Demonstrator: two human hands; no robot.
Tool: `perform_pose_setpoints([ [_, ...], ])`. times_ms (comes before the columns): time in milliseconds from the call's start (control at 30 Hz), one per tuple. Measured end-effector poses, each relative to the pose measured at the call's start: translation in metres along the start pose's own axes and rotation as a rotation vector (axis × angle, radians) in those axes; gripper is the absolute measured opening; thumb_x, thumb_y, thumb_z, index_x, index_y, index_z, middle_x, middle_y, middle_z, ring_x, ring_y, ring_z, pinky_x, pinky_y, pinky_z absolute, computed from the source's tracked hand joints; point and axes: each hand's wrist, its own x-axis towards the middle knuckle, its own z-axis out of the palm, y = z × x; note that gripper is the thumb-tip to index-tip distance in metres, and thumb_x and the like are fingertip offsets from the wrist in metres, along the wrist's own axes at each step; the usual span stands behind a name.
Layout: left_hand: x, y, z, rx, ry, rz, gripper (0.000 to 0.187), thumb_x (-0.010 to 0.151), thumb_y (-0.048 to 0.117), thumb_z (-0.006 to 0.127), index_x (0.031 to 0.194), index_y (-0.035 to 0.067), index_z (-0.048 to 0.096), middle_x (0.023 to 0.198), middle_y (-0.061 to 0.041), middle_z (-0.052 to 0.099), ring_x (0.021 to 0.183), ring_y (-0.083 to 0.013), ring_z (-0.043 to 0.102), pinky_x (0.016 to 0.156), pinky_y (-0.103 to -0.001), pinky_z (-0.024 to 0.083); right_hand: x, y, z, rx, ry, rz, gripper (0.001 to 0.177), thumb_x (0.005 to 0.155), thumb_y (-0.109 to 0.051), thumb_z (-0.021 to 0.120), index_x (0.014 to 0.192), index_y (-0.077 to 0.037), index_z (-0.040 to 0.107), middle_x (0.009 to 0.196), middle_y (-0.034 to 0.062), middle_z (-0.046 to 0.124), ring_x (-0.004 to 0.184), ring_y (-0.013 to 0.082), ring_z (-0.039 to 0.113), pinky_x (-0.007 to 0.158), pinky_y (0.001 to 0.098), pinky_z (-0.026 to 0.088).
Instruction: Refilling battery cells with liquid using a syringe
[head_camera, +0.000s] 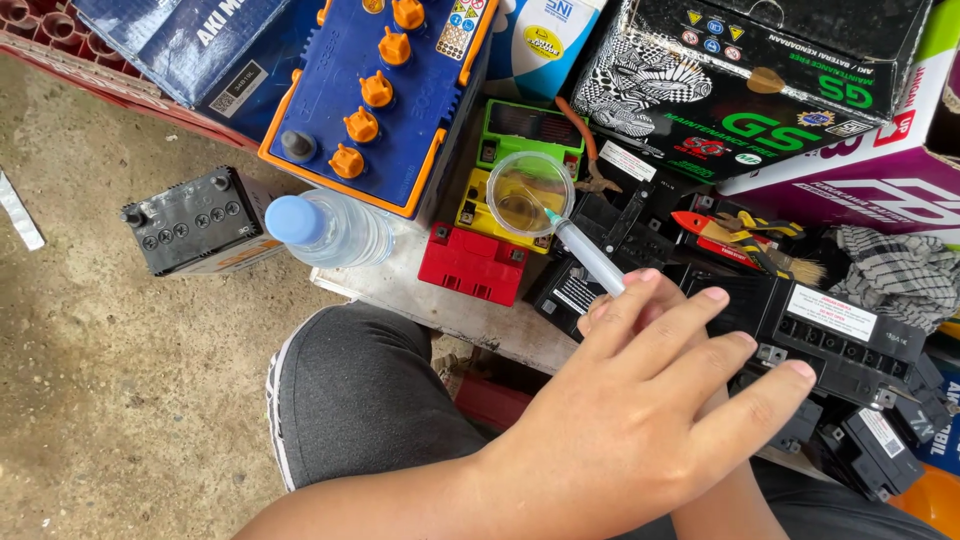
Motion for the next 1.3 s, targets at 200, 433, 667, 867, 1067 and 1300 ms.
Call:
perform_pose_setpoints([
  [200,-0.004,0.005,0.014,-0.036,0.091,0.003,0.021,0.115,0.003,0.049,0.126,0.009,0.066,0.121,-0.015,0.073,0.131,-0.0396,0.071,0.115,-0.064,0.057,0.025,-0.034,0.067,0.048,0.016,-0.007,0.046,0.093,-0.022,0.079,0.129,-0.003,0.058,0.11,0.0137,0.066,0.106,0.0226,0.064,0.094,0.038,0.056],
  [433,-0.004,0.004,0.004,-0.085,0.058,0.02,0.03,0.117,0.005,0.039,0.131,0.009,0.065,0.132,-0.017,0.071,0.139,-0.0415,0.069,0.121,-0.067,0.054,0.034,-0.056,0.1,0.1,0.041,-0.026,0.04,0.094,-0.02,0.078,0.126,-0.004,0.06,0.105,0.0132,0.068,0.102,0.0219,0.065,0.092,0.0374,0.057],
  [667,0.009,-0.043,-0.042,-0.076,-0.093,-0.18,0.056,0.098,0.006,0.066,0.149,0.018,0.049,0.155,-0.018,0.052,0.156,-0.0462,0.05,0.133,-0.063,0.038,0.029,-0.075,0.119,0.156,0.07,-0.048,0.034,0.096,-0.018,0.077,0.123,-0.005,0.063,0.1,0.0128,0.07,0.098,0.0213,0.066,0.09,0.0368,0.058],
  [867,0.008,-0.089,-0.054,0.012,-0.251,-0.429,0.1,0.088,0.019,0.085,0.162,0.013,0.018,0.166,-0.029,0.025,0.158,-0.0434,0.027,0.122,-0.048,0.033,0.016,-0.087,0.13,0.058,0.064,-0.096,0.025,0.101,-0.02,0.072,0.124,-0.012,0.066,0.099,0.0127,0.068,0.092,0.0215,0.059,0.086,0.0359,0.046],
  [1067,0.002,-0.122,-0.021,0.133,-0.343,-0.475,0.113,0.08,0.016,0.087,0.163,0.013,0.011,0.162,-0.031,0.033,0.15,-0.0454,0.032,0.111,-0.051,0.038,-0.002,-0.093,0.128,0.037,0.045,-0.158,0.023,0.104,-0.017,0.068,0.127,-0.012,0.066,0.1,0.0124,0.068,0.096,0.0206,0.06,0.086,0.0374,0.046],
  [1300,0.008,-0.116,-0.016,0.248,-0.353,-0.448,0.101,0.079,0.005,0.079,0.162,0.014,0.022,0.137,-0.017,0.051,0.112,-0.0393,0.056,0.071,-0.049,0.053,-0.027,-0.104,0.11,-0.119,0.032,-0.198,0.024,0.105,-0.022,0.066,0.128,-0.013,0.066,0.097,0.0136,0.066,0.091,0.0273,0.057,0.086,0.0422,0.047],
])
